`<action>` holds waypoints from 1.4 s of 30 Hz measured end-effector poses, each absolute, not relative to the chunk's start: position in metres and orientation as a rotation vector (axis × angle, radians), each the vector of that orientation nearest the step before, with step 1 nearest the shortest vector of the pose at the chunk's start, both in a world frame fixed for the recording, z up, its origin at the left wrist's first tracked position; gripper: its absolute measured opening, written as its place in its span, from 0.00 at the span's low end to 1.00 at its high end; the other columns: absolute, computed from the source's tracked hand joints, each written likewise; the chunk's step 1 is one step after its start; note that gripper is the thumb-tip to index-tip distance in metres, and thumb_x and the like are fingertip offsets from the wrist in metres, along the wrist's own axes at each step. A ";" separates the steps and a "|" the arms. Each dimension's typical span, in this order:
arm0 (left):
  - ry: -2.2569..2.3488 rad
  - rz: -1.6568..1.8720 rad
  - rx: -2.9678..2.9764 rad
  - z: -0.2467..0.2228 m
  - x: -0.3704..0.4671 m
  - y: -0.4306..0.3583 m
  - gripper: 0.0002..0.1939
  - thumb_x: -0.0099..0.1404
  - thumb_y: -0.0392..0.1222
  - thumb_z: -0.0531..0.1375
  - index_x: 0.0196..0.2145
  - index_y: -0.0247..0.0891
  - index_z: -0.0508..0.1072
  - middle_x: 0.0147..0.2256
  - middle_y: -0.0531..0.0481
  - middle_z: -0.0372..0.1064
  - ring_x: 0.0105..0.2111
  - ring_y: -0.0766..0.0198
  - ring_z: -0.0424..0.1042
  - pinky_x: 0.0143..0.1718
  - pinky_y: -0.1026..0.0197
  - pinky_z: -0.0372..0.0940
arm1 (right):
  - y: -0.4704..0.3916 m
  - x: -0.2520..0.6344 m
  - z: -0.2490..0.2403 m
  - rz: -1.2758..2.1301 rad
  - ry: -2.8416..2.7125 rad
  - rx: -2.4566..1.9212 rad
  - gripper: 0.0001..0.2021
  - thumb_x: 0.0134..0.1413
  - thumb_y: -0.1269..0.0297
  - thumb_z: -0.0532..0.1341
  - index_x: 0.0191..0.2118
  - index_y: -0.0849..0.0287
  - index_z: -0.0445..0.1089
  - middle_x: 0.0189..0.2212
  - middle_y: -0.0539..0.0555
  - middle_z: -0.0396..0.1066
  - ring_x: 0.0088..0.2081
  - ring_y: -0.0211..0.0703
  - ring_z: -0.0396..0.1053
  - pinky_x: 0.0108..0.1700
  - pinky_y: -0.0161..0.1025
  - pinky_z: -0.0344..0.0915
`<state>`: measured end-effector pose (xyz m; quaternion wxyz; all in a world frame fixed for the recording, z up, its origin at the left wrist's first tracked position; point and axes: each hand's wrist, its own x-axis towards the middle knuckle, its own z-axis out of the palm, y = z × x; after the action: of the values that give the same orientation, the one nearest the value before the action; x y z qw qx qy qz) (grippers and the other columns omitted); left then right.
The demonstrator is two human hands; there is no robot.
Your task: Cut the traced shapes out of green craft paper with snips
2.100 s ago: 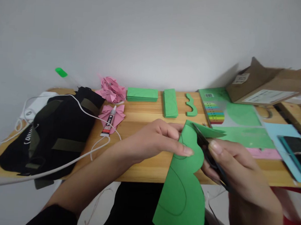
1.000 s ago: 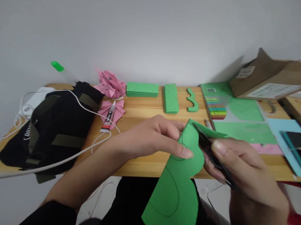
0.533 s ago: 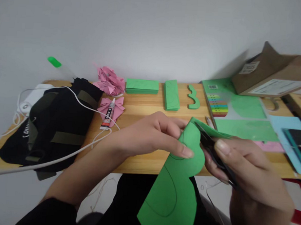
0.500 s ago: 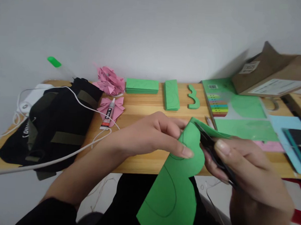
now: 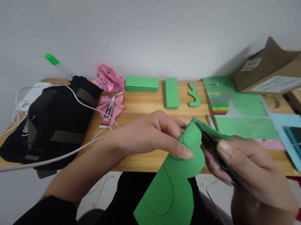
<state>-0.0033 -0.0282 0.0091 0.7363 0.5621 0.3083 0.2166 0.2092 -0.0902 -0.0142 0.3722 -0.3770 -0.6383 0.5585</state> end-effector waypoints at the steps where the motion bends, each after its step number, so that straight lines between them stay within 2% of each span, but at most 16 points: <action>1: 0.653 0.446 1.255 0.009 -0.004 -0.028 0.23 0.49 0.33 0.70 0.08 0.37 0.61 0.18 0.52 0.61 0.51 0.52 0.71 0.58 0.53 0.59 | -0.090 0.209 -0.014 1.438 -1.625 -0.979 0.24 0.71 0.56 0.53 0.21 0.55 0.65 0.12 0.46 0.59 0.15 0.34 0.55 0.17 0.34 0.52; 3: 0.611 0.400 1.287 0.007 -0.005 -0.027 0.21 0.52 0.34 0.69 0.09 0.37 0.63 0.22 0.51 0.66 0.52 0.54 0.70 0.59 0.54 0.58 | -0.091 0.210 -0.014 1.453 -1.600 -1.015 0.24 0.70 0.54 0.54 0.21 0.55 0.66 0.12 0.46 0.59 0.15 0.34 0.55 0.17 0.35 0.51; 5: 0.587 0.398 1.290 0.005 -0.005 -0.026 0.19 0.52 0.34 0.68 0.11 0.36 0.67 0.28 0.50 0.71 0.49 0.56 0.72 0.59 0.54 0.59 | -0.092 0.211 -0.014 1.472 -1.586 -1.031 0.24 0.70 0.53 0.54 0.21 0.55 0.66 0.12 0.46 0.59 0.15 0.34 0.55 0.17 0.35 0.51; 8: 0.567 0.397 1.289 0.003 -0.006 -0.025 0.16 0.53 0.33 0.68 0.13 0.35 0.70 0.34 0.49 0.74 0.44 0.59 0.73 0.56 0.55 0.62 | -0.091 0.214 -0.016 1.505 -1.596 -1.008 0.24 0.70 0.53 0.53 0.22 0.55 0.67 0.12 0.46 0.60 0.15 0.34 0.55 0.17 0.34 0.51; 11: 0.575 0.395 1.281 0.002 -0.006 -0.024 0.13 0.53 0.33 0.68 0.15 0.36 0.74 0.36 0.48 0.76 0.43 0.58 0.74 0.54 0.56 0.64 | -0.089 0.216 -0.018 1.554 -1.579 -1.012 0.23 0.70 0.53 0.53 0.24 0.56 0.68 0.12 0.46 0.60 0.15 0.34 0.55 0.17 0.34 0.51; 16: 0.587 0.387 1.270 0.001 -0.003 -0.018 0.11 0.55 0.33 0.68 0.17 0.38 0.78 0.36 0.49 0.77 0.45 0.57 0.74 0.55 0.56 0.63 | -0.083 0.218 -0.022 1.652 -1.448 -1.070 0.23 0.67 0.49 0.56 0.23 0.57 0.69 0.12 0.46 0.59 0.15 0.33 0.53 0.16 0.34 0.48; 23: 0.637 0.396 1.129 -0.013 0.012 -0.003 0.14 0.51 0.32 0.69 0.13 0.34 0.72 0.29 0.52 0.71 0.31 0.68 0.69 0.43 0.60 0.65 | -0.068 0.223 -0.034 1.767 -1.306 -1.023 0.23 0.66 0.46 0.56 0.26 0.58 0.69 0.13 0.45 0.59 0.14 0.33 0.53 0.16 0.33 0.49; 26: 0.714 0.409 1.135 -0.022 0.015 0.003 0.14 0.50 0.36 0.71 0.13 0.35 0.72 0.30 0.50 0.74 0.38 0.62 0.73 0.50 0.57 0.64 | -0.068 0.237 -0.044 1.850 -1.262 -1.005 0.23 0.66 0.46 0.56 0.28 0.59 0.71 0.14 0.46 0.60 0.14 0.32 0.52 0.15 0.32 0.46; 29: 0.729 0.426 1.095 -0.028 0.015 0.008 0.05 0.52 0.37 0.71 0.21 0.38 0.80 0.40 0.47 0.79 0.50 0.57 0.74 0.59 0.55 0.60 | -0.073 0.257 -0.054 1.905 -1.204 -0.955 0.21 0.65 0.47 0.58 0.31 0.59 0.74 0.15 0.47 0.62 0.15 0.33 0.54 0.16 0.32 0.47; 31: 0.724 0.468 1.064 -0.032 0.016 0.008 0.01 0.52 0.38 0.70 0.25 0.40 0.83 0.43 0.47 0.80 0.52 0.57 0.74 0.61 0.55 0.59 | -0.077 0.265 -0.059 1.860 -1.104 -0.934 0.21 0.65 0.45 0.57 0.34 0.57 0.76 0.16 0.49 0.65 0.16 0.35 0.57 0.17 0.34 0.51; 33: 0.722 0.521 1.064 -0.035 0.017 0.006 0.01 0.53 0.38 0.70 0.26 0.41 0.83 0.44 0.47 0.80 0.52 0.58 0.74 0.61 0.56 0.60 | -0.078 0.264 -0.063 1.774 -1.014 -0.938 0.23 0.63 0.41 0.56 0.34 0.57 0.76 0.18 0.52 0.69 0.17 0.38 0.62 0.19 0.35 0.58; 36: 0.753 0.604 1.114 -0.039 0.021 -0.002 0.02 0.56 0.39 0.70 0.27 0.41 0.83 0.44 0.47 0.80 0.53 0.58 0.74 0.60 0.57 0.61 | -0.075 0.244 -0.065 1.609 -0.973 -0.976 0.25 0.60 0.38 0.58 0.33 0.58 0.75 0.16 0.49 0.64 0.18 0.39 0.61 0.22 0.37 0.62; 37: 0.768 0.636 1.137 -0.040 0.023 -0.005 0.02 0.56 0.39 0.70 0.26 0.41 0.83 0.45 0.47 0.80 0.54 0.58 0.74 0.59 0.57 0.62 | -0.074 0.235 -0.064 1.506 -0.953 -1.009 0.23 0.59 0.39 0.60 0.32 0.57 0.74 0.15 0.45 0.59 0.17 0.36 0.57 0.19 0.35 0.57; 39: 0.788 0.708 1.192 -0.041 0.026 -0.011 0.03 0.58 0.38 0.70 0.26 0.41 0.83 0.46 0.47 0.79 0.55 0.57 0.74 0.58 0.58 0.63 | -0.071 0.216 -0.061 1.380 -0.984 -1.095 0.18 0.54 0.46 0.68 0.34 0.58 0.74 0.15 0.42 0.56 0.15 0.33 0.51 0.16 0.33 0.49; 42: 0.785 0.790 1.268 -0.041 0.028 -0.020 0.04 0.60 0.37 0.68 0.28 0.41 0.84 0.51 0.47 0.77 0.56 0.56 0.73 0.58 0.57 0.63 | -0.070 0.197 -0.056 1.279 -1.050 -1.162 0.09 0.55 0.59 0.68 0.29 0.58 0.72 0.16 0.43 0.58 0.17 0.32 0.53 0.17 0.32 0.50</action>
<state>0.0278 -0.0196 -0.0410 0.6647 0.5614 0.3473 0.3497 0.1965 -0.0702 -0.0560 0.5311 -0.4869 -0.4401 0.5359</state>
